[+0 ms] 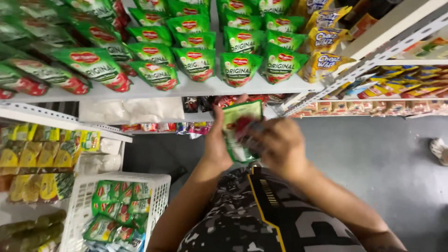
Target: Wiping individual food pouches with a cloth and organizing them on a grocery store shelf.
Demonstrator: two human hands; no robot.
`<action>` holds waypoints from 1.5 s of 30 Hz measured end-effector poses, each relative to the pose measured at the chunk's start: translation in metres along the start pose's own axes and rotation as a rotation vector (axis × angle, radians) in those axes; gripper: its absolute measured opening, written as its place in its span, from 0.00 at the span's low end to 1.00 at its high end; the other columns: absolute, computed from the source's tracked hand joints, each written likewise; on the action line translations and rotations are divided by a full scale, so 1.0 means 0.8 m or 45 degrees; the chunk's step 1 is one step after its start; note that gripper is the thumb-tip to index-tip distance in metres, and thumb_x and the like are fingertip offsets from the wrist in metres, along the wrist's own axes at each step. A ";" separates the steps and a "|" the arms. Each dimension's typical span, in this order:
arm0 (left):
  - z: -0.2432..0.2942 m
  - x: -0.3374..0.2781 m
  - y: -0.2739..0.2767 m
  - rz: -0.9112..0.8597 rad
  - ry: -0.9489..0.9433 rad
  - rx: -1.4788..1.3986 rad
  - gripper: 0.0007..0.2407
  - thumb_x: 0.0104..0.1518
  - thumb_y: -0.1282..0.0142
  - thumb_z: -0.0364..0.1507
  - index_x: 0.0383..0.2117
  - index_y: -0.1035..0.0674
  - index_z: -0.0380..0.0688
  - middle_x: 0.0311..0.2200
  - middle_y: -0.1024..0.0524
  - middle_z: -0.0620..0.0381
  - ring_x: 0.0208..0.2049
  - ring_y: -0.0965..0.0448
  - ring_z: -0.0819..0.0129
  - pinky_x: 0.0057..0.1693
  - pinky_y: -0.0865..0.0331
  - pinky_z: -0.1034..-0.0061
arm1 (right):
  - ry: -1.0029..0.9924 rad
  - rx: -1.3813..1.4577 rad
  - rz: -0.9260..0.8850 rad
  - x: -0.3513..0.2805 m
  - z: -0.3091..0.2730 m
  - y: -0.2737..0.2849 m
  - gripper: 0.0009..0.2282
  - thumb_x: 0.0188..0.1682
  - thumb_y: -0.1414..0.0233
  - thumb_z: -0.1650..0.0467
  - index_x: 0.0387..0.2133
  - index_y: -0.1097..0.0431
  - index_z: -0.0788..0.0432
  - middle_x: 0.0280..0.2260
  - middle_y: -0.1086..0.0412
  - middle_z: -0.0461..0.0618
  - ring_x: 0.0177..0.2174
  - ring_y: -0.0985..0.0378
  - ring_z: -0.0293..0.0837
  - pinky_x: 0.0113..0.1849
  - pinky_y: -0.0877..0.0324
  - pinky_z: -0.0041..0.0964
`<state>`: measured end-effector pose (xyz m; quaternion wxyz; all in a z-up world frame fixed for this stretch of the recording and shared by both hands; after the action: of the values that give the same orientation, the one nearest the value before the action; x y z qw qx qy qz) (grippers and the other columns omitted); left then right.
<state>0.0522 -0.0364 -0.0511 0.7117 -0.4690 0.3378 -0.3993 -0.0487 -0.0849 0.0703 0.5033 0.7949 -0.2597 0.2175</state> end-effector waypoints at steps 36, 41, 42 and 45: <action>-0.005 0.002 0.018 -0.193 -0.026 0.179 0.35 0.64 0.65 0.57 0.72 0.44 0.50 0.57 0.27 0.33 0.54 0.22 0.46 0.61 0.29 0.51 | 0.296 -0.250 0.125 0.001 -0.031 0.011 0.15 0.48 0.53 0.72 0.44 0.20 0.52 0.31 0.33 0.61 0.29 0.31 0.61 0.33 0.33 0.52; -0.006 0.015 0.012 -0.183 0.051 0.306 0.40 0.58 0.69 0.62 0.73 0.47 0.52 0.63 0.35 0.30 0.58 0.27 0.38 0.64 0.34 0.42 | 0.197 -0.316 0.188 0.004 -0.050 0.004 0.14 0.51 0.54 0.73 0.42 0.21 0.50 0.31 0.33 0.58 0.28 0.30 0.58 0.33 0.33 0.52; 0.000 0.010 -0.005 -0.187 0.050 0.306 0.40 0.58 0.69 0.62 0.73 0.47 0.52 0.63 0.35 0.30 0.58 0.27 0.38 0.64 0.34 0.42 | 0.199 -0.319 0.190 -0.001 -0.053 0.007 0.14 0.51 0.54 0.73 0.42 0.21 0.50 0.31 0.33 0.58 0.28 0.30 0.58 0.33 0.33 0.52; -0.002 0.001 -0.007 -0.130 0.160 0.364 0.39 0.57 0.68 0.63 0.73 0.45 0.59 0.59 0.31 0.32 0.57 0.25 0.44 0.60 0.28 0.51 | 0.314 -0.098 0.077 -0.007 -0.063 0.009 0.14 0.49 0.56 0.73 0.38 0.20 0.49 0.33 0.30 0.53 0.31 0.27 0.54 0.34 0.32 0.49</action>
<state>0.0502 -0.0392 -0.0461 0.7274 -0.3536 0.2970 -0.5077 -0.0622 -0.0406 0.0920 0.5548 0.7340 -0.2277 0.3187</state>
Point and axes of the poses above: each hand's wrist, its own x-axis towards the middle knuckle, its own y-axis out of the back of the hand, z = x × y, the point moved 10 cm from there along x, towards the middle knuckle
